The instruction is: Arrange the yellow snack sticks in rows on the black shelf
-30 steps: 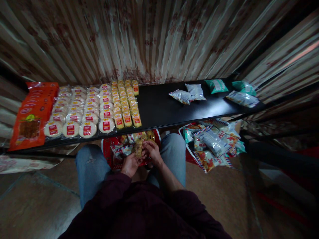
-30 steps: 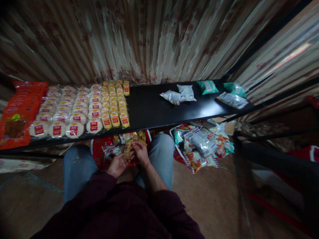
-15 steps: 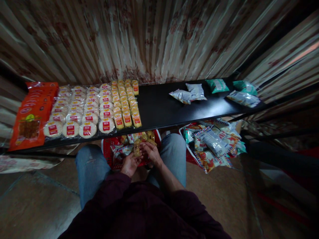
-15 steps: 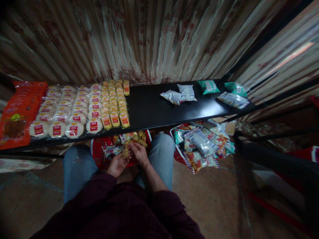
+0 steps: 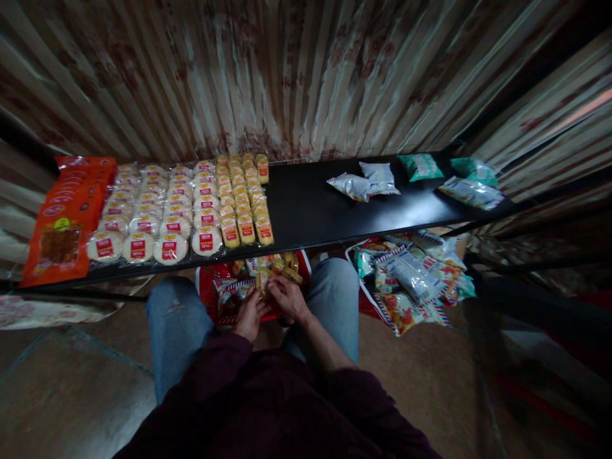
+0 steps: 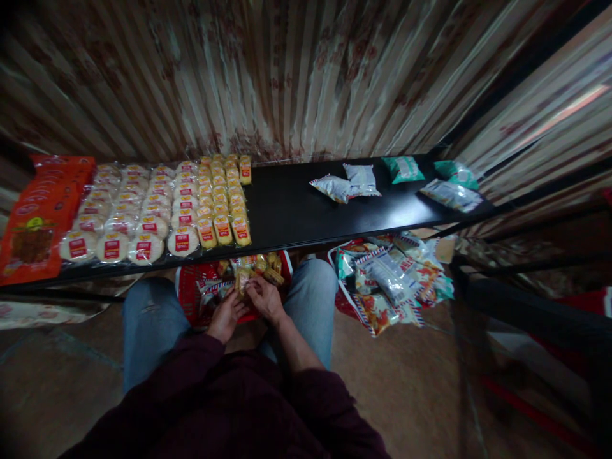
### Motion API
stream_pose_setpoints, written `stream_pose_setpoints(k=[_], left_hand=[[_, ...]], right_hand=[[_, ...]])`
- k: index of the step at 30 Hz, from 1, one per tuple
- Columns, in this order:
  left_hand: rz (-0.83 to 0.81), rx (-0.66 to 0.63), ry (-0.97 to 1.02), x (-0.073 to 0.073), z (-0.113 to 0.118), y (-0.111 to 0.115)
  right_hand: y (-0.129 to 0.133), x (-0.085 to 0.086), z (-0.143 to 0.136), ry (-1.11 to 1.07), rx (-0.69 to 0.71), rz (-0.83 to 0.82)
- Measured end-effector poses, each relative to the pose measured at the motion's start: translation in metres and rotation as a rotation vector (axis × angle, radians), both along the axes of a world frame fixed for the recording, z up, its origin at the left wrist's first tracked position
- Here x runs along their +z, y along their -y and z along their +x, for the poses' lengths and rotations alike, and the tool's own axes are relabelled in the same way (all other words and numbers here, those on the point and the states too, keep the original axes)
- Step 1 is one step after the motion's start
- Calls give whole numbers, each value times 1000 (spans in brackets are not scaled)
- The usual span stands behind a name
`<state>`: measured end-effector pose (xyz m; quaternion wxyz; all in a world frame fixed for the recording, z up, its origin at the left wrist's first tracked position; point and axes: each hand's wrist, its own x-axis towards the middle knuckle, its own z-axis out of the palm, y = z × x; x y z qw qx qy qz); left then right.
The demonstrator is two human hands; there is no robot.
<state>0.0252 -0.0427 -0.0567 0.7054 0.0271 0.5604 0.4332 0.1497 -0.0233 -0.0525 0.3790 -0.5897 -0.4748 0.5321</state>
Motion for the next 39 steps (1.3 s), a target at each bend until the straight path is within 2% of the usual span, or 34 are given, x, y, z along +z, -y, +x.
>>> stream_pose_setpoints(k=[6, 9, 12, 16, 19, 21, 24, 29, 35, 39], left_hand=[[65, -7, -15, 2, 2, 3], [130, -57, -39, 8, 3, 4], [197, -138, -146, 9, 4, 5], [298, -281, -407, 1, 5, 4], [416, -321, -559, -9, 5, 4], [461, -346, -594, -14, 4, 5], [495, -383, -587, -17, 5, 6], [586, -398, -564, -13, 6, 7], [722, -443, -706, -2, 9, 8], [832, -432, -799, 6, 11, 9]], right_hand=[[0, -8, 0, 17, -14, -17], [-1, -11, 2, 104, -10, -19], [-1, -9, 4, 226, 25, -39], [0, -8, 5, 358, 62, -43], [2, -12, 6, 420, 66, -61], [2, -15, 8, 402, 58, -97], [3, -20, 10, 288, 5, -142], [5, -21, 9, 10, -204, -227], [13, -2, 7, -464, -335, -383], [18, 9, 7, -650, -418, -395]])
